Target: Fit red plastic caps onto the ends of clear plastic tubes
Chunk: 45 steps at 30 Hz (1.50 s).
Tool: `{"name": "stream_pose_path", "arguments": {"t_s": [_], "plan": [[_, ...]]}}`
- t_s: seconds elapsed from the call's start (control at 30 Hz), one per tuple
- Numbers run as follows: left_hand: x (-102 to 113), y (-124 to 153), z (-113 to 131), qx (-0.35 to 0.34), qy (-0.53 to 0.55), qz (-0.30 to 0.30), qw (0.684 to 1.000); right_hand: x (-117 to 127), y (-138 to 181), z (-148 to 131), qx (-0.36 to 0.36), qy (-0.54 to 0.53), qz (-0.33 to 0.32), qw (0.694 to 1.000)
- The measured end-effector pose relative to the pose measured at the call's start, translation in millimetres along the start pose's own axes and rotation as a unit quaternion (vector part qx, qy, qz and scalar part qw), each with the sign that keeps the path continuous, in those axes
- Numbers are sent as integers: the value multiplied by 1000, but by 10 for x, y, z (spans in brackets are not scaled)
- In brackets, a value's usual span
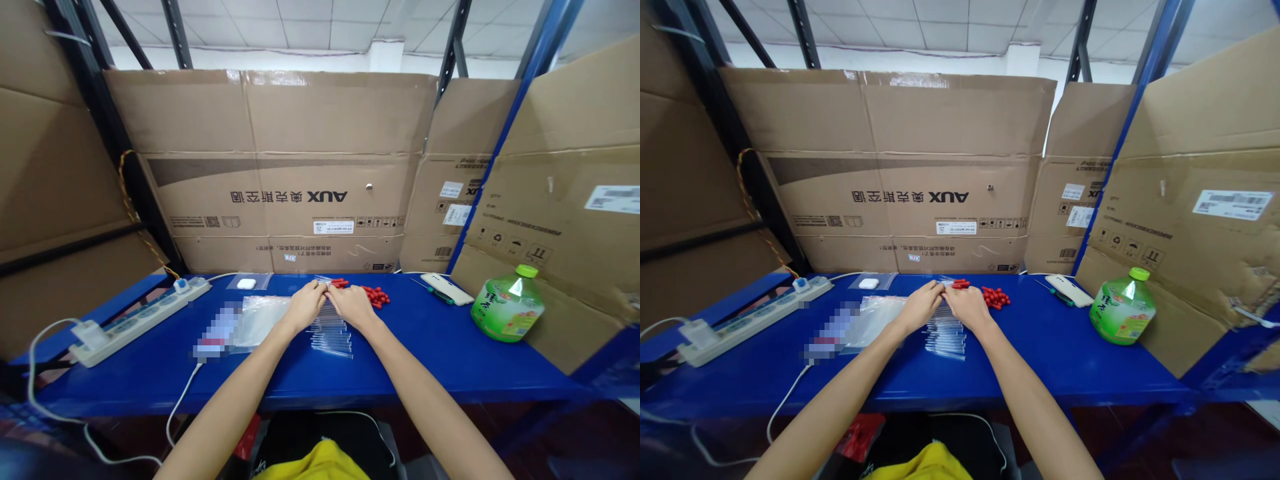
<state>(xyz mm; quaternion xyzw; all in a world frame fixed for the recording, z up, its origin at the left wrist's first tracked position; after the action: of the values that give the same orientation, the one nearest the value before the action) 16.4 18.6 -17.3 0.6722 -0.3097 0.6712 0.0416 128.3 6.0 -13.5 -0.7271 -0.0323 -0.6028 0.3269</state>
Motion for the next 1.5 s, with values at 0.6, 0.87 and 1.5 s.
{"name": "stream_pose_path", "arguments": {"t_s": [0.6, 0.87, 1.5], "plan": [[-21, -22, -87, 4, 195, 12, 981, 89, 56, 41, 108, -35, 70, 991], [-81, -12, -135, -11, 158, -41, 986, -27, 56, -6, 154, -28, 45, 987], [-13, -34, -8, -1, 59, 34, 998, -107, -1, -12, 64, -13, -8, 998]]}}
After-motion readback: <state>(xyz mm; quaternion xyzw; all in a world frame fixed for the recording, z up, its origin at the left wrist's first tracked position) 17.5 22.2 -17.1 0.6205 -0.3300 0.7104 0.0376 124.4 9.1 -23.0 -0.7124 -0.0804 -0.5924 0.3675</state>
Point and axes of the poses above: each hand's wrist, its own y-axis away from the middle knuckle, its own x-axis out of the back of the hand, z = x × y, the point moved 7 cm from there along -y, towards the middle knuckle, and after that the axes turned 15 degrees about -y, right-handed, at the moved point
